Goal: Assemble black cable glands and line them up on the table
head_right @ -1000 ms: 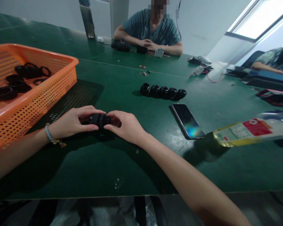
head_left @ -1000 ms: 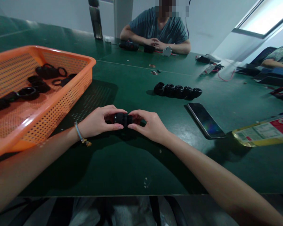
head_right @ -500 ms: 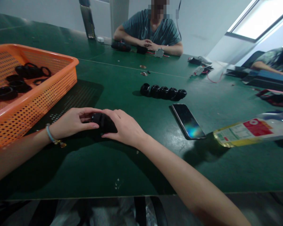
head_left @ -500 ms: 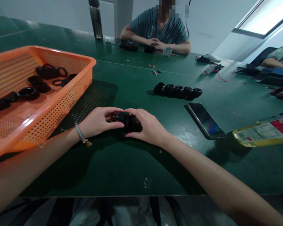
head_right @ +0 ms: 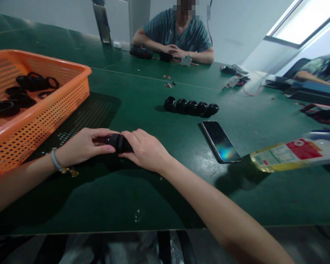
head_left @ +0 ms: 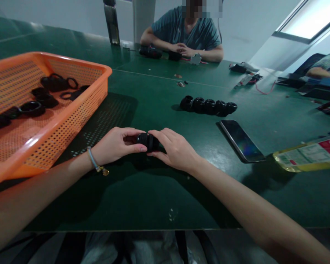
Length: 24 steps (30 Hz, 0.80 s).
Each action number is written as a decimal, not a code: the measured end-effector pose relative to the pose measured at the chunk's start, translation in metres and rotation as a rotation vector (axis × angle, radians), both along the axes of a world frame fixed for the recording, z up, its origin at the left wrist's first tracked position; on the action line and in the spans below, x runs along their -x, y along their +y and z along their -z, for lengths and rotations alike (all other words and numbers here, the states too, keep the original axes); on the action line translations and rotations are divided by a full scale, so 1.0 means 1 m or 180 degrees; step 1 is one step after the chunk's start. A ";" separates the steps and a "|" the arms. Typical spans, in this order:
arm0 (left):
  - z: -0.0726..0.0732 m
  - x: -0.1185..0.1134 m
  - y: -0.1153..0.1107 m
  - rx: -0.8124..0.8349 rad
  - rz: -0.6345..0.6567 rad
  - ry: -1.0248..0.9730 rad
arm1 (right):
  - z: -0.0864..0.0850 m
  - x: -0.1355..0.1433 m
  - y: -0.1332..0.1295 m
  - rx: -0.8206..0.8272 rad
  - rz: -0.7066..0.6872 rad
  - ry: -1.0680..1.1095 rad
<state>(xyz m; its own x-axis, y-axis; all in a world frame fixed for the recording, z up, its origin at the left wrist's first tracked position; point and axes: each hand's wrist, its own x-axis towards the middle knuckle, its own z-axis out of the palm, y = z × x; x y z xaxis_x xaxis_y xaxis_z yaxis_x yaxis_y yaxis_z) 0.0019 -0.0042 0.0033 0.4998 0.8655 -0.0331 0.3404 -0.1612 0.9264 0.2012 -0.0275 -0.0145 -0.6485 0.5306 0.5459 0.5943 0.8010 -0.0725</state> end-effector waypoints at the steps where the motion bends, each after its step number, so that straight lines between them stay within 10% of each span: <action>1: 0.000 0.000 0.000 -0.0053 0.0025 0.0028 | 0.000 0.000 0.000 0.0027 0.0012 -0.0014; 24: 0.000 0.003 -0.002 -0.1015 0.0150 0.0360 | -0.002 0.004 -0.005 0.0595 0.0047 0.0308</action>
<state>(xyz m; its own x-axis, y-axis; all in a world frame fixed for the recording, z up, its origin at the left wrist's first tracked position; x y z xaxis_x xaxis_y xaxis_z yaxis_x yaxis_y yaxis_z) -0.0014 -0.0062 0.0028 0.5482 0.8172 0.1781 0.4234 -0.4548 0.7835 0.1971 -0.0322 -0.0122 -0.5892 0.6375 0.4965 0.5888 0.7595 -0.2764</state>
